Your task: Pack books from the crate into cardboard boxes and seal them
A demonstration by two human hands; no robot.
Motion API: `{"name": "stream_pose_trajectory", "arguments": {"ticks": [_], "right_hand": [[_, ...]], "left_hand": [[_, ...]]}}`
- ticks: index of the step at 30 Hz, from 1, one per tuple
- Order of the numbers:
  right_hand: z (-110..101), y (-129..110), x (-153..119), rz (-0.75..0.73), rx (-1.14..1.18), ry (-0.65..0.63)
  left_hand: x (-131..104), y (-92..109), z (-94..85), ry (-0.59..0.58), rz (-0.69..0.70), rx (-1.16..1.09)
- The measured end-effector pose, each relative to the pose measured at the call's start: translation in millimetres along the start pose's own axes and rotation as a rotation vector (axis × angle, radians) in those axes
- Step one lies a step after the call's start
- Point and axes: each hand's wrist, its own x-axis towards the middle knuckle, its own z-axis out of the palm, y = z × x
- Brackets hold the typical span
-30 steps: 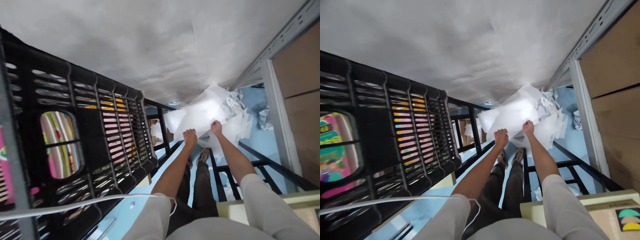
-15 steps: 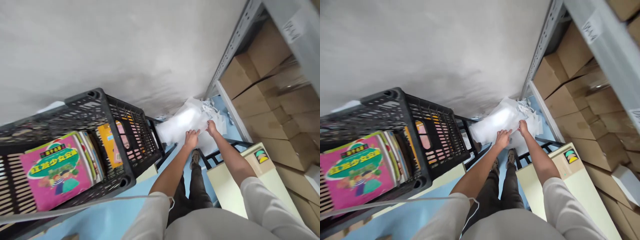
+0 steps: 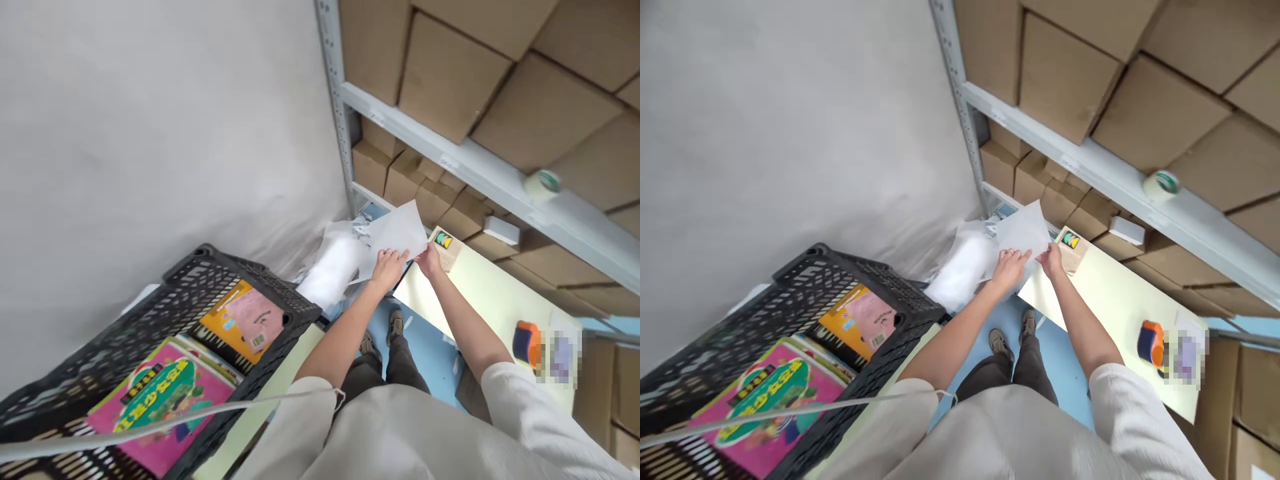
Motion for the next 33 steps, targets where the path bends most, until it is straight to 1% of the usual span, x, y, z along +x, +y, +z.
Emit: {"name": "stream_pose_trajectory", "arguments": {"ticks": [2,4,6,8,11,15,17,20,23,25,26,27,29,31,33], "right_hand": [[-33.5,6.6,-25.3,0.003,0.153,0.097],[-68.9,19.4,-49.7,0.031,0.311,0.214],[-104.6,37.0,-73.6,0.086,0.401,0.333],[-137.9,57.7,-96.6,0.157,0.431,0.445],[-179.0,90.8,-125.9,0.236,0.439,0.586],[-218.1,132.0,-152.8,0.308,0.441,0.679],[-233.0,149.2,-162.2,0.343,0.411,0.716],[-250.4,168.6,-171.8,0.386,0.359,0.790],[-261.7,180.0,-176.5,0.384,0.364,0.839],[-266.1,184.1,-179.4,0.388,0.348,0.808],[-267.8,185.4,-181.5,0.398,0.297,0.776],[-269.2,186.3,-184.3,0.407,0.203,0.740],[-271.9,186.9,-191.2,0.381,-0.102,0.706],[-274.8,185.6,-197.0,0.260,-0.460,0.714],[-277.7,182.0,-197.7,0.105,-0.727,0.677]], "left_hand": [[-0.5,24.2,6.1,-0.021,0.110,0.066],[-1.5,47.7,18.7,-0.037,0.232,0.133],[-3.3,69.9,36.4,-0.063,0.345,0.176],[-5.8,89.7,57.4,-0.107,0.426,0.196],[-9.2,113.5,90.7,-0.173,0.486,0.214],[-11.7,134.8,128.6,-0.237,0.489,0.235],[-12.9,141.9,142.3,-0.262,0.464,0.250],[-15.8,149.5,155.9,-0.299,0.429,0.267],[-20.0,155.0,161.4,-0.340,0.404,0.294],[-23.2,158.4,161.4,-0.359,0.386,0.316],[-24.9,160.0,160.5,-0.364,0.379,0.323],[-26.6,161.5,159.4,-0.367,0.372,0.329],[-30.1,164.2,157.0,-0.367,0.361,0.332],[-33.3,165.7,156.1,-0.359,0.344,0.331],[-35.8,165.9,157.6,-0.355,0.336,0.332]]}}
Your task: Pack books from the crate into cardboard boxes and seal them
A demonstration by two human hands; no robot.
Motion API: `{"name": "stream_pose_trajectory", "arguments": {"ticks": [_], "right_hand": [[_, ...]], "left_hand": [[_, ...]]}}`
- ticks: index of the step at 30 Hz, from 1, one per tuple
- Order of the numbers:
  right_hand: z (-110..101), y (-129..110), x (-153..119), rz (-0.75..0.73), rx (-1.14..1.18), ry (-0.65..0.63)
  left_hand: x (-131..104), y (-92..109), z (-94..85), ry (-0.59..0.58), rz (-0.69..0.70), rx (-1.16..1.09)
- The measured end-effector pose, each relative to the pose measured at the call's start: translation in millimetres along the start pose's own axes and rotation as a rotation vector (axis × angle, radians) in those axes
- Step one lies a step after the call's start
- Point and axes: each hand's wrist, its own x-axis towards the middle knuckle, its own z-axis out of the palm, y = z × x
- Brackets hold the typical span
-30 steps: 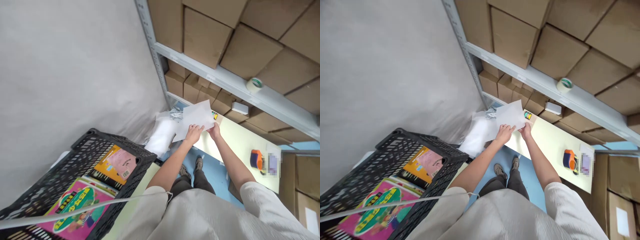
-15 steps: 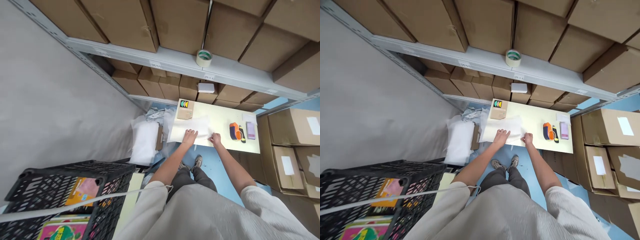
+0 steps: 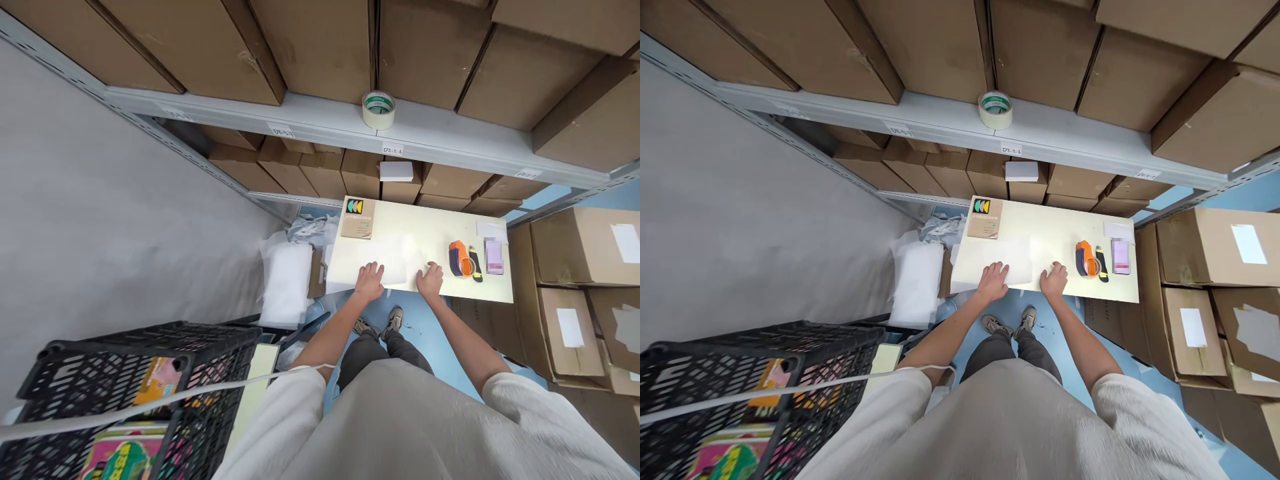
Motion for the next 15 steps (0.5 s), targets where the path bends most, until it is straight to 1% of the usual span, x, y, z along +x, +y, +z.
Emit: {"name": "stream_pose_trajectory", "arguments": {"ticks": [2,6,8,9,12,15], "right_hand": [[-1.6,-4.6,7.5,-0.161,-0.101,-0.045],[3.2,-17.6,30.0,-0.423,-0.256,-0.242],[6.8,-20.6,36.8,-0.559,-0.355,-0.341],[8.2,-20.5,37.9,-0.604,-0.405,-0.378],[9.4,-14.1,31.6,-0.638,-0.527,-0.405],[6.8,-3.7,18.0,-0.584,-0.559,-0.378]], "left_hand": [[0.2,0.4,4.6,-0.017,0.003,0.004],[3.2,-0.5,17.6,-0.095,-0.002,-0.022],[3.7,-0.7,23.6,-0.113,-0.025,-0.031],[3.3,-0.7,26.0,-0.115,-0.039,-0.031],[0.2,-1.1,30.9,-0.107,-0.055,-0.030],[-3.1,-2.7,32.4,-0.108,-0.041,-0.031]]}}
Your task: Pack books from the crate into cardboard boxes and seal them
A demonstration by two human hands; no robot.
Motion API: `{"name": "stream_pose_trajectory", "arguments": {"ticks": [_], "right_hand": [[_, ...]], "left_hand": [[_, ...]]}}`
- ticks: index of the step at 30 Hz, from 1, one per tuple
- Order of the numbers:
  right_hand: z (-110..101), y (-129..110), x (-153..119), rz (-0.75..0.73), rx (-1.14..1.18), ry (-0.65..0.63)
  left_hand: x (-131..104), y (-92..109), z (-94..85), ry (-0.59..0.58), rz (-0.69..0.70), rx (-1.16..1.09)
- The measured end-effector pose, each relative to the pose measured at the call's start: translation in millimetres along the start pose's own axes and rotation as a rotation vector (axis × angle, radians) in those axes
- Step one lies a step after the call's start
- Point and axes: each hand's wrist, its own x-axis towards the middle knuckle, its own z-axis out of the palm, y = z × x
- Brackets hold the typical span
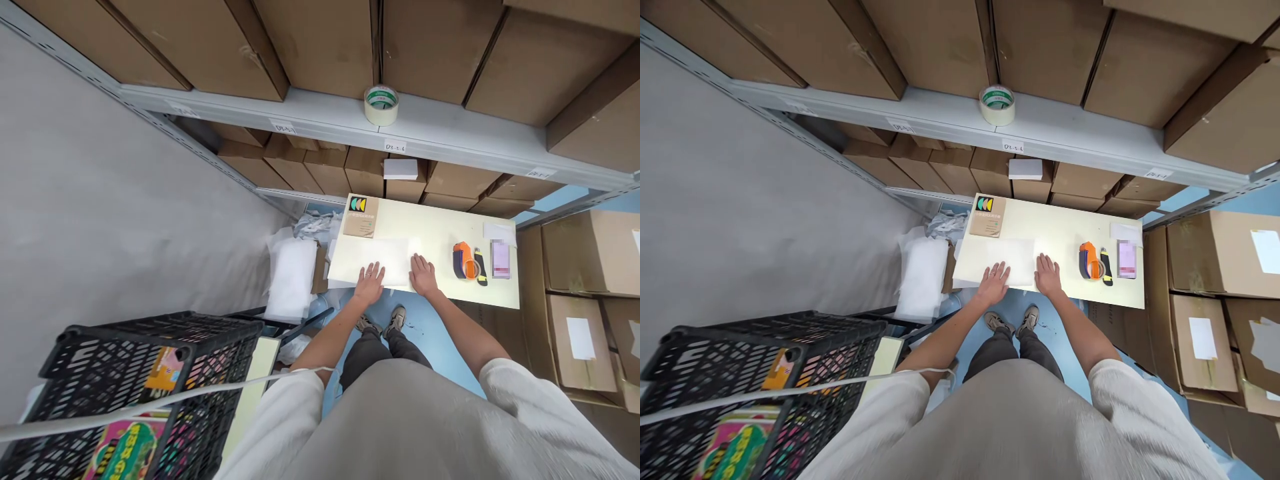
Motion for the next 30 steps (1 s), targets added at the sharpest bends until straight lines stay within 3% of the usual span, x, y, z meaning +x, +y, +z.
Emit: {"name": "stream_pose_trajectory", "arguments": {"ticks": [8,19,24,30], "right_hand": [[3.8,5.1,-20.8,0.147,0.213,0.062],[4.3,4.8,-25.5,0.192,0.212,0.087],[2.5,-2.8,-22.7,0.088,0.197,0.019],[1.0,2.2,-26.0,0.123,0.194,-0.004]], "left_hand": [[0.3,-3.9,-1.7,-0.022,-0.055,-0.001],[-12.9,-30.5,-2.1,-0.034,-0.042,0.005],[-2.7,-15.9,-5.1,0.046,0.006,0.002],[9.1,-10.1,-5.1,-0.053,0.070,-0.038]]}}
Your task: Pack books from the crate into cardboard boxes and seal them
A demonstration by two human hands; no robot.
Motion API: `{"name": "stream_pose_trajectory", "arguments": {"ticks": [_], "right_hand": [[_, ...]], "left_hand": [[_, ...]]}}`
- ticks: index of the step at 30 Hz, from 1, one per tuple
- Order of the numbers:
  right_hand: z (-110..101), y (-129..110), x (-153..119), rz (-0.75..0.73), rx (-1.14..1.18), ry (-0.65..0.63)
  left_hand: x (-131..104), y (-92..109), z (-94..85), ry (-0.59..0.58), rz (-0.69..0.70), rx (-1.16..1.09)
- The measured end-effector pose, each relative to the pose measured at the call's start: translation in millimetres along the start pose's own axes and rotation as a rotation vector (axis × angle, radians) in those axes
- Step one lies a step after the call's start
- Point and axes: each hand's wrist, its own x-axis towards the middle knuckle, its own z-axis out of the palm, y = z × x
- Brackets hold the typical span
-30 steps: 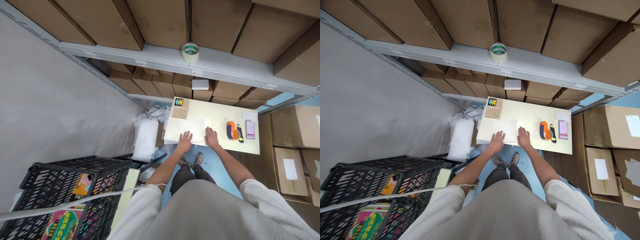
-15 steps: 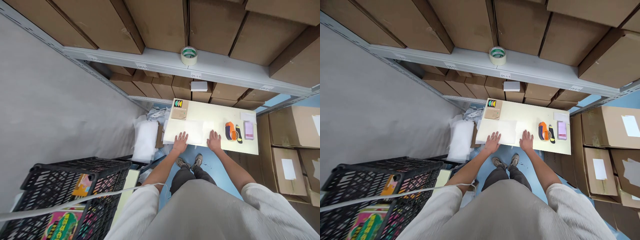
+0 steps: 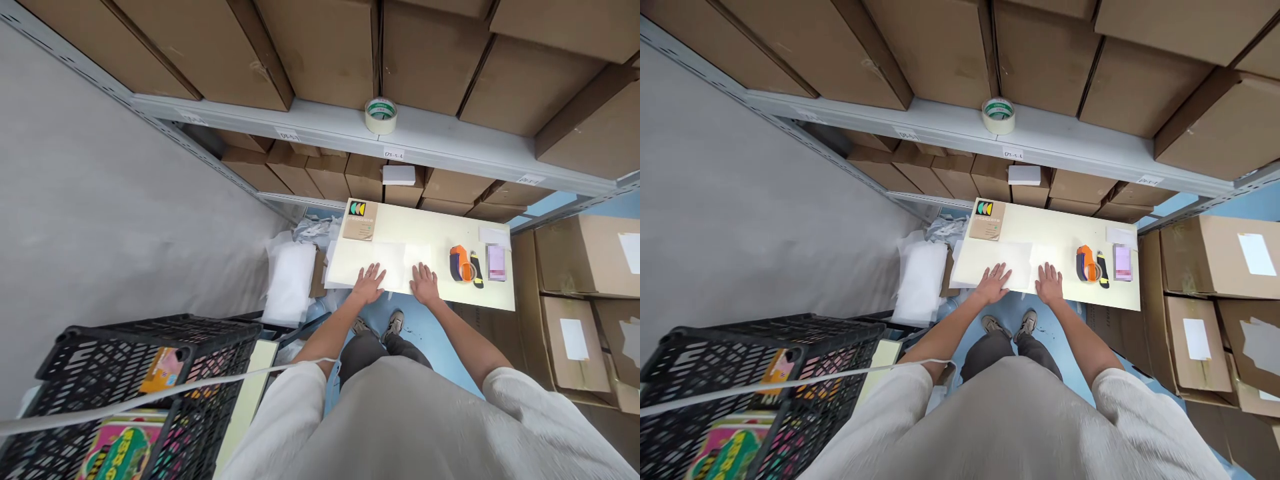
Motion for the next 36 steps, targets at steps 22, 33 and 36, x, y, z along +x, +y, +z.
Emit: {"name": "stream_pose_trajectory", "arguments": {"ticks": [22,33,36], "right_hand": [[-28.3,-183.3,205.9,0.434,0.986,0.110],[-36.7,-195.6,231.8,0.706,0.991,0.123],[-37.9,-197.5,232.3,0.715,0.996,0.125]], "left_hand": [[58.4,-117.3,-63.0,0.086,-0.082,-0.131],[54.4,-130.6,-51.0,0.025,0.009,-0.066],[52.4,-131.9,-49.8,0.049,0.027,-0.072]]}}
